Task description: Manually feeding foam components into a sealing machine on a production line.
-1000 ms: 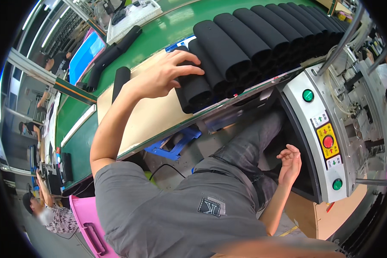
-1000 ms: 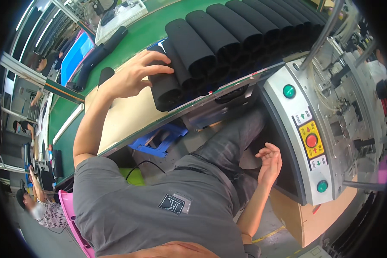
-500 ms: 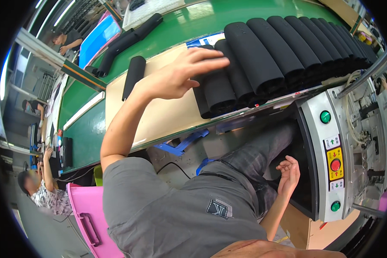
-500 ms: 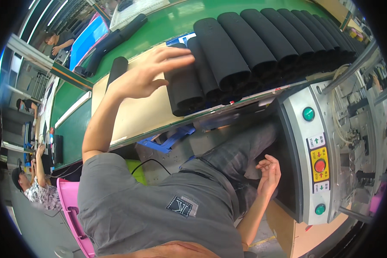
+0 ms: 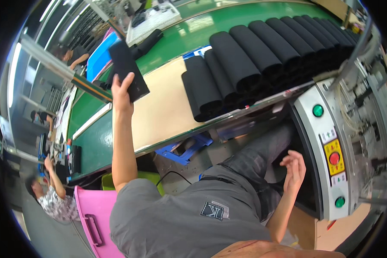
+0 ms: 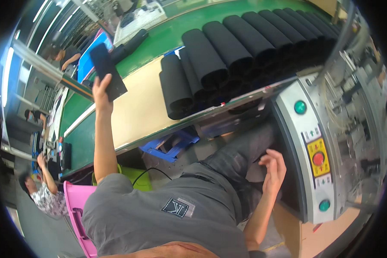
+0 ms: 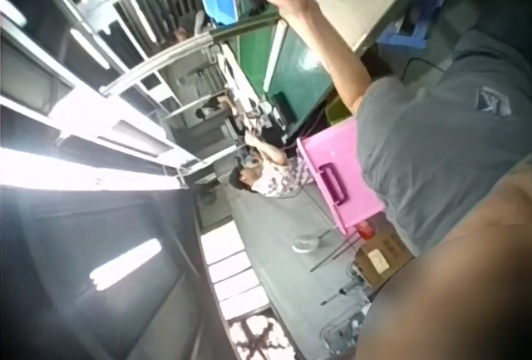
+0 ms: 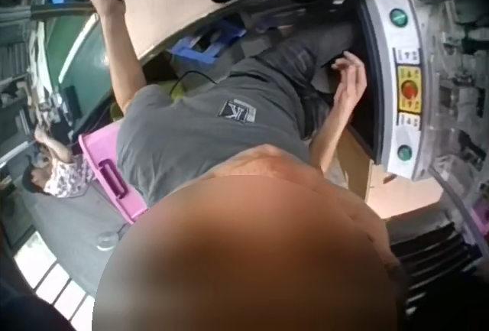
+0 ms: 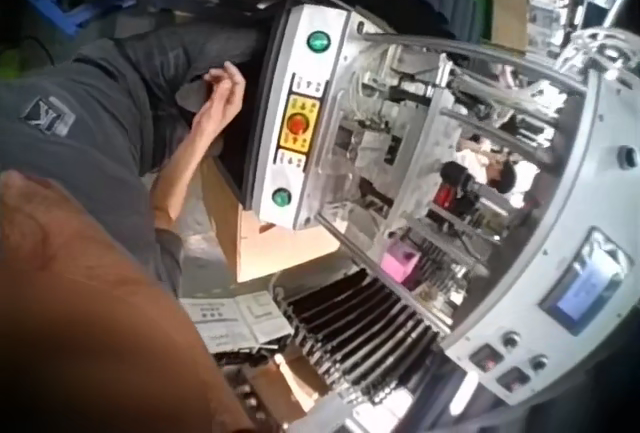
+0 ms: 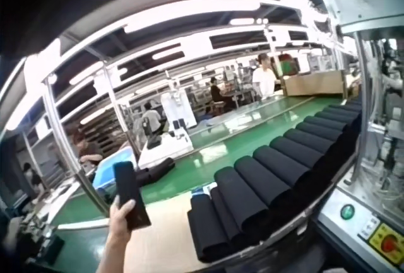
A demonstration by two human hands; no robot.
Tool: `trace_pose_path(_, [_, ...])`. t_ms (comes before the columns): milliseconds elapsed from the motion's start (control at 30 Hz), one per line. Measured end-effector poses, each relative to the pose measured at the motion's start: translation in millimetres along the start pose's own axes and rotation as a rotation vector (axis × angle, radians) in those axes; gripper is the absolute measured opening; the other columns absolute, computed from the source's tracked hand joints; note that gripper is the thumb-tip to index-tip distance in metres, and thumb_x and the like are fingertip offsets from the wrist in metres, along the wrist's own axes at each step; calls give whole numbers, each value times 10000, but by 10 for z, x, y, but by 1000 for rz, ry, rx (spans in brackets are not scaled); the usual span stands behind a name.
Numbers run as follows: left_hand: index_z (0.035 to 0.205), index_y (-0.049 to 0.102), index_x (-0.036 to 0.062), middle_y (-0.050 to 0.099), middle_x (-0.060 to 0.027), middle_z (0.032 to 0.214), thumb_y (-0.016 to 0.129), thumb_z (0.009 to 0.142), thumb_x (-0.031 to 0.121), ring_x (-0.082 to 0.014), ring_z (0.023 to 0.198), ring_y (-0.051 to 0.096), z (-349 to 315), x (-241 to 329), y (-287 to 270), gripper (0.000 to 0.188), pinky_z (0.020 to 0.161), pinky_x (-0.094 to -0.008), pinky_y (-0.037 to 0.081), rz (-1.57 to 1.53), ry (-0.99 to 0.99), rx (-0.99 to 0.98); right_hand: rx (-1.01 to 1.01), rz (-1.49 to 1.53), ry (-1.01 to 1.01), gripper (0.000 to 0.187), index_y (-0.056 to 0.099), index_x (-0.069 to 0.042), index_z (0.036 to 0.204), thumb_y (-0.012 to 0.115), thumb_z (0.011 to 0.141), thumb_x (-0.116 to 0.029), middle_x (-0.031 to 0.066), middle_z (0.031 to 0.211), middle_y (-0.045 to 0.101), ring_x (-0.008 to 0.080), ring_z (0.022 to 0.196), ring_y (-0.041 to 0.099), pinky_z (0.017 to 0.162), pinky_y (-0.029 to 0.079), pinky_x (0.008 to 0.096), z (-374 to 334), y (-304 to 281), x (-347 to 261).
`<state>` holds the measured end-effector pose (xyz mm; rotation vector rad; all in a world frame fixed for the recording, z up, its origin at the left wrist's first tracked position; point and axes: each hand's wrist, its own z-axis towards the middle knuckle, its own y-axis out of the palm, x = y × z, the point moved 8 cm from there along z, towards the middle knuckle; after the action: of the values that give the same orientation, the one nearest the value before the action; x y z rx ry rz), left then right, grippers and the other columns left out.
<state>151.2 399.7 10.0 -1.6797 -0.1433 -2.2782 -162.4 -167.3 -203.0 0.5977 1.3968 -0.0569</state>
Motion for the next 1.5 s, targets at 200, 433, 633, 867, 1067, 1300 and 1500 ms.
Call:
trace_pose_path(200, [1491, 585, -9, 652, -224, 1448, 1005, 715, 147, -370, 1267, 676, -2018, 1339, 2179, 896, 1112, -462, 554, -280, 278, -828, -152, -143, -285, 856, 606, 30, 1511, 968, 809, -300, 154, 1418, 693, 291, 1262, 682, 1135, 499, 407, -100, 776, -925])
trace_pose_path(433, [1440, 558, 6, 489, -233, 1613, 786, 957, 407, -380, 1426, 475, -3843, 634, 3837, 668, 1202, -499, 383, -463, 268, -1458, 321, -257, -201, 877, 546, 1, 1548, 954, 788, -157, 176, 1422, 700, 308, 1207, 724, 1083, 559, 426, -711, 60, -562])
trace_pose_path(633, [1025, 741, 40, 752, -119, 1254, 779, 843, 73, -346, 1174, 638, -3674, 1348, 4422, 189, 1074, -457, 491, -496, 794, -1014, 626, 130, -330, 764, 538, -12, 1559, 844, 922, -301, 257, 1310, 731, 342, 1139, 744, 1034, 578, 448, -1247, -438, -663])
trace_pose_path(867, [1108, 769, 50, 770, -96, 1237, 743, 902, 101, -342, 1106, 685, -3703, 2702, 6161, 214, 975, -437, 545, -703, 1121, -1002, 493, 557, -299, 948, 502, 11, 1582, 662, 995, -717, 288, 1314, 717, 371, 1163, 729, 1016, 572, 456, -1633, -758, -465])
trace_pose_path(1067, [1319, 699, 51, 738, -166, 1339, 817, 908, 215, -398, 1193, 670, -4106, 2713, 7973, 457, 1033, -466, 539, -1, 1314, -1574, 541, 317, -361, 1170, 517, 7, 1572, 584, 898, -947, 189, 1373, 690, 392, 1107, 744, 939, 594, 492, -1690, -731, -541])
trace_pose_path(1300, [1368, 626, 39, 682, -208, 1219, 864, 795, 203, -458, 1095, 648, -4032, 3042, 6978, 643, 964, -508, 522, -293, 1560, -914, 371, 227, -564, 917, 582, -32, 1480, 685, 941, -767, 224, 1249, 730, 415, 1033, 717, 867, 567, 486, -1560, -1128, -1108])
trace_pose_path(1500, [1348, 653, 9, 625, -181, 1301, 806, 669, 98, -389, 1146, 618, -3472, 2220, 4749, 701, 1024, -505, 503, -610, 1113, -735, 834, -842, -519, 896, 638, 0, 1445, 989, 639, -176, 120, 1217, 746, 305, 1077, 710, 965, 565, 401, -1236, -1171, -2932])
